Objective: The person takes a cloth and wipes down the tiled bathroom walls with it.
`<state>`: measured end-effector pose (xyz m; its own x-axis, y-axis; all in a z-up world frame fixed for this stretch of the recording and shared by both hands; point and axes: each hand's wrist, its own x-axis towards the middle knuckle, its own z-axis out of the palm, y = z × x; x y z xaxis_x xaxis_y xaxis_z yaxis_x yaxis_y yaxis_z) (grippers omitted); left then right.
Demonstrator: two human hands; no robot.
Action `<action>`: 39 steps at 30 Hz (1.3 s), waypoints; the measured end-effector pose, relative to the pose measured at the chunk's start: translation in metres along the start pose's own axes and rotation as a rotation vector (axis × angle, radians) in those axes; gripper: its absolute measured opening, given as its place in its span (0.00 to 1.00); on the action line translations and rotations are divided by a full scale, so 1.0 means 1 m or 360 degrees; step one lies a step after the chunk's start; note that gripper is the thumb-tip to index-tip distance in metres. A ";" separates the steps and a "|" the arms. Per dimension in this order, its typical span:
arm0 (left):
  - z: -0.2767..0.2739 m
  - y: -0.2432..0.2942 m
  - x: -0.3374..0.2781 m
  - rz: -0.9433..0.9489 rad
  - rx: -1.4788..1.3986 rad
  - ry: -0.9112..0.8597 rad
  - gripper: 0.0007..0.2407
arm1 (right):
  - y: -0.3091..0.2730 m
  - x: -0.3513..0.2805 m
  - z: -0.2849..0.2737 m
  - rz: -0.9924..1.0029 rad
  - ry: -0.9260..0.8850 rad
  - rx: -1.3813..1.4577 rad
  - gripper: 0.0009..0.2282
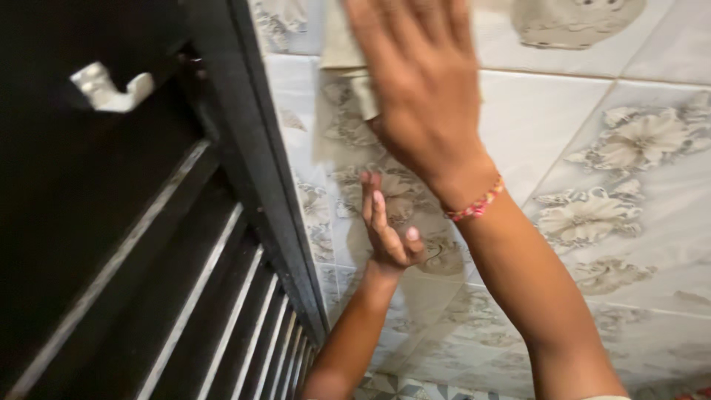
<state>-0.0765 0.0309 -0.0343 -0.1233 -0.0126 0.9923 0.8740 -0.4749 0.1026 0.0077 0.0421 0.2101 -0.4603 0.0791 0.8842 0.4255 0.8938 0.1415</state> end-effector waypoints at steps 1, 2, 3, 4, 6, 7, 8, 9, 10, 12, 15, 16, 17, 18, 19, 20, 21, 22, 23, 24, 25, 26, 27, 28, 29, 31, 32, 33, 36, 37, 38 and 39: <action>-0.002 -0.001 0.000 0.0001 0.0021 0.0002 0.28 | -0.007 0.002 0.003 -0.0010 0.0002 0.0019 0.23; -0.004 -0.004 0.000 -0.0009 -0.0030 0.0011 0.29 | -0.014 0.003 0.007 -0.0160 0.0039 0.0031 0.22; -0.005 -0.006 0.000 -0.0023 -0.0087 0.0024 0.30 | -0.019 0.001 0.011 -0.0311 0.0073 0.0038 0.21; -0.006 -0.008 -0.001 -0.0027 -0.0072 0.0029 0.30 | -0.023 -0.002 0.014 -0.0321 0.0072 0.0051 0.21; -0.007 -0.010 -0.002 -0.0030 -0.0244 0.0122 0.30 | -0.026 -0.015 0.020 -0.0546 0.0016 -0.0114 0.21; -0.007 -0.009 -0.003 -0.0031 -0.0236 0.0125 0.30 | -0.029 -0.024 0.022 -0.0551 0.0016 -0.0107 0.21; -0.006 -0.006 -0.003 -0.0100 -0.0371 0.0173 0.30 | -0.032 -0.034 0.024 -0.0501 -0.0004 -0.0135 0.21; -0.007 -0.005 -0.001 -0.0165 -0.0512 0.0218 0.30 | -0.032 -0.041 0.026 -0.0446 -0.0020 -0.0166 0.21; -0.010 -0.005 0.001 -0.0163 -0.0509 0.0217 0.30 | -0.030 -0.043 0.030 -0.0446 -0.0017 -0.0164 0.21; -0.018 -0.004 0.007 -0.0187 -0.0256 0.0218 0.30 | -0.027 -0.048 0.034 -0.0304 0.0113 -0.0376 0.19; -0.023 -0.008 0.023 -0.0151 -0.0197 0.0248 0.29 | -0.024 -0.045 0.034 -0.0185 0.0196 -0.0315 0.18; -0.024 -0.008 0.030 -0.0145 -0.0191 0.0256 0.29 | -0.024 -0.039 0.033 -0.0195 0.0202 -0.0312 0.18; -0.024 -0.008 0.035 -0.0157 -0.0163 0.0263 0.29 | -0.024 -0.033 0.033 -0.0165 0.0234 -0.0278 0.18; -0.025 -0.009 0.040 -0.0170 -0.0135 0.0270 0.29 | -0.025 -0.026 0.032 -0.0136 0.0266 -0.0243 0.19; -0.025 -0.009 0.043 -0.0171 -0.0130 0.0276 0.29 | -0.025 -0.020 0.031 -0.0142 0.0265 -0.0240 0.19; -0.026 -0.009 0.045 -0.0158 -0.0089 0.0270 0.29 | -0.025 -0.014 0.031 -0.0129 0.0254 -0.0225 0.21; -0.026 -0.010 0.047 -0.0143 -0.0049 0.0265 0.29 | -0.026 -0.009 0.030 -0.0116 0.0247 -0.0212 0.23; -0.025 -0.009 0.047 -0.0142 -0.0046 0.0271 0.29 | -0.027 -0.006 0.028 -0.0123 0.0248 -0.0210 0.23; -0.025 -0.008 0.047 -0.0162 -0.0012 0.0257 0.29 | -0.029 -0.005 0.027 -0.0152 0.0216 -0.0198 0.24; -0.024 -0.008 0.047 -0.0181 0.0021 0.0243 0.29 | -0.029 -0.005 0.026 -0.0181 0.0185 -0.0186 0.24; -0.023 -0.009 0.046 -0.0186 0.0015 0.0240 0.29 | -0.028 -0.007 0.026 -0.0176 0.0180 -0.0192 0.24; -0.022 -0.009 0.045 -0.0193 -0.0026 0.0257 0.29 | -0.027 -0.010 0.025 -0.0270 0.0154 -0.0131 0.23; -0.022 -0.010 0.045 -0.0198 -0.0062 0.0274 0.29 | -0.027 -0.013 0.026 -0.0364 0.0130 -0.0065 0.22; -0.021 -0.009 0.045 -0.0201 -0.0063 0.0272 0.29 | -0.027 -0.017 0.026 -0.0361 0.0128 -0.0065 0.22; -0.021 -0.009 0.044 -0.0190 -0.0007 0.0271 0.29 | -0.027 -0.023 0.025 -0.0417 0.0104 -0.0065 0.21; -0.022 -0.009 0.042 -0.0183 0.0049 0.0266 0.29 | -0.024 -0.027 0.026 -0.0469 0.0076 -0.0064 0.19; -0.023 -0.009 0.041 -0.0172 0.0050 0.0235 0.29 | -0.023 -0.026 0.027 -0.0438 0.0151 -0.0116 0.19; -0.023 -0.012 0.042 -0.0150 0.0050 0.0211 0.29 | -0.022 -0.022 0.026 -0.0414 0.0236 -0.0173 0.20; -0.025 -0.012 0.041 -0.0138 0.0059 0.0191 0.29 | -0.022 -0.004 0.014 -0.0423 0.0237 -0.0262 0.18; -0.025 -0.012 0.041 -0.0128 0.0055 0.0199 0.29 | -0.022 0.004 0.011 -0.0429 0.0246 -0.0269 0.18; -0.024 -0.013 0.041 -0.0128 0.0008 0.0208 0.29 | -0.021 0.014 0.008 -0.0416 0.0269 -0.0269 0.18; -0.022 -0.014 0.041 -0.0129 -0.0041 0.0212 0.28 | -0.020 0.024 0.006 -0.0399 0.0290 -0.0269 0.19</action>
<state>-0.1041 0.0174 0.0036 -0.2556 -0.0892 0.9627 0.8465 -0.5016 0.1783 -0.0166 0.0284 0.2254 -0.4265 -0.2274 0.8754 0.4466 0.7887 0.4225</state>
